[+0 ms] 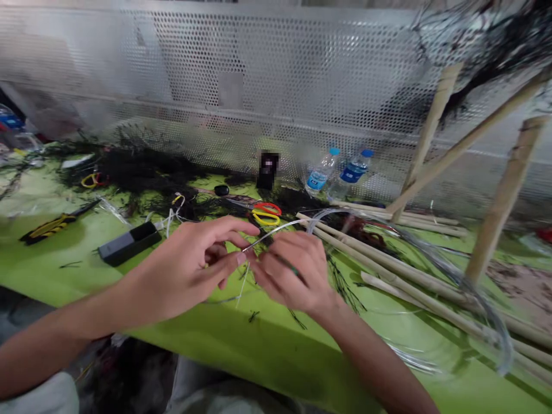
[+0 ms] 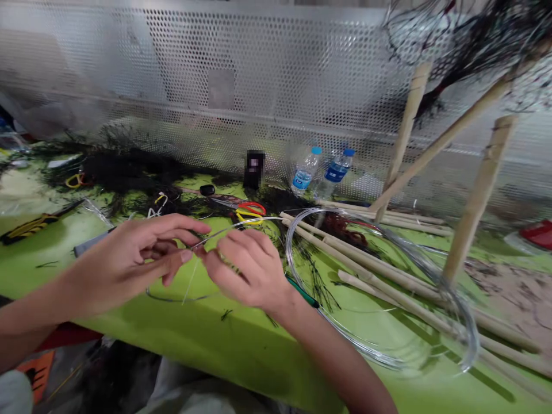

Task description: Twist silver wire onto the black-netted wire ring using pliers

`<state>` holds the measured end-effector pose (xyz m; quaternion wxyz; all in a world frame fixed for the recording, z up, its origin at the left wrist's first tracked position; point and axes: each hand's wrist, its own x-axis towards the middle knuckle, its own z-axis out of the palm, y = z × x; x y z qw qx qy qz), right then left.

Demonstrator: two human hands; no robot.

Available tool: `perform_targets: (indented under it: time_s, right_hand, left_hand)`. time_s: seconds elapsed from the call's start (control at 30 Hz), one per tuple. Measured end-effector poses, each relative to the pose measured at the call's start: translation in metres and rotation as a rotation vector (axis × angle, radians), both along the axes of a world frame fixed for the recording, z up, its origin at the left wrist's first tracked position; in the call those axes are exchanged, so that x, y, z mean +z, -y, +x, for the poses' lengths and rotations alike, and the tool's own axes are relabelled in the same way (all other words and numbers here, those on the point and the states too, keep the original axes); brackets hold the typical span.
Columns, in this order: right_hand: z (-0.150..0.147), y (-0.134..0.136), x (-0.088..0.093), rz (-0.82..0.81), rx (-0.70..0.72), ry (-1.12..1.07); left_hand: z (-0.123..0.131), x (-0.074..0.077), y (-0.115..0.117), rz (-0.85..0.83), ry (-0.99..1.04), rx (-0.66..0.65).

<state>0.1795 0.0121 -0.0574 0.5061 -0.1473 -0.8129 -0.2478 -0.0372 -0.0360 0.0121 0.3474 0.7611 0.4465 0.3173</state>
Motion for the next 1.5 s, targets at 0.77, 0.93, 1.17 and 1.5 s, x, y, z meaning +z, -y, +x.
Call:
perform_targets:
  time_s: [0.77, 0.93, 1.17, 1.5]
  right_hand:
    - [0.013, 0.009, 0.043, -1.277, 0.145, 0.063]
    - [0.012, 0.01, 0.044, -1.263, 0.144, 0.058]
    - [0.01, 0.015, 0.044, -1.218, 0.154, 0.041]
    - [0.012, 0.01, 0.045, -1.189, 0.082, 0.049]
  left_hand:
    - [-0.013, -0.047, -0.062, 1.085, -0.069, -0.259]
    - [-0.007, -0.054, -0.07, 1.169, -0.04, -0.197]
    - [0.006, -0.049, -0.071, 1.175, 0.043, -0.164]
    - [0.013, -0.034, -0.056, 0.684, 0.007, -0.061]
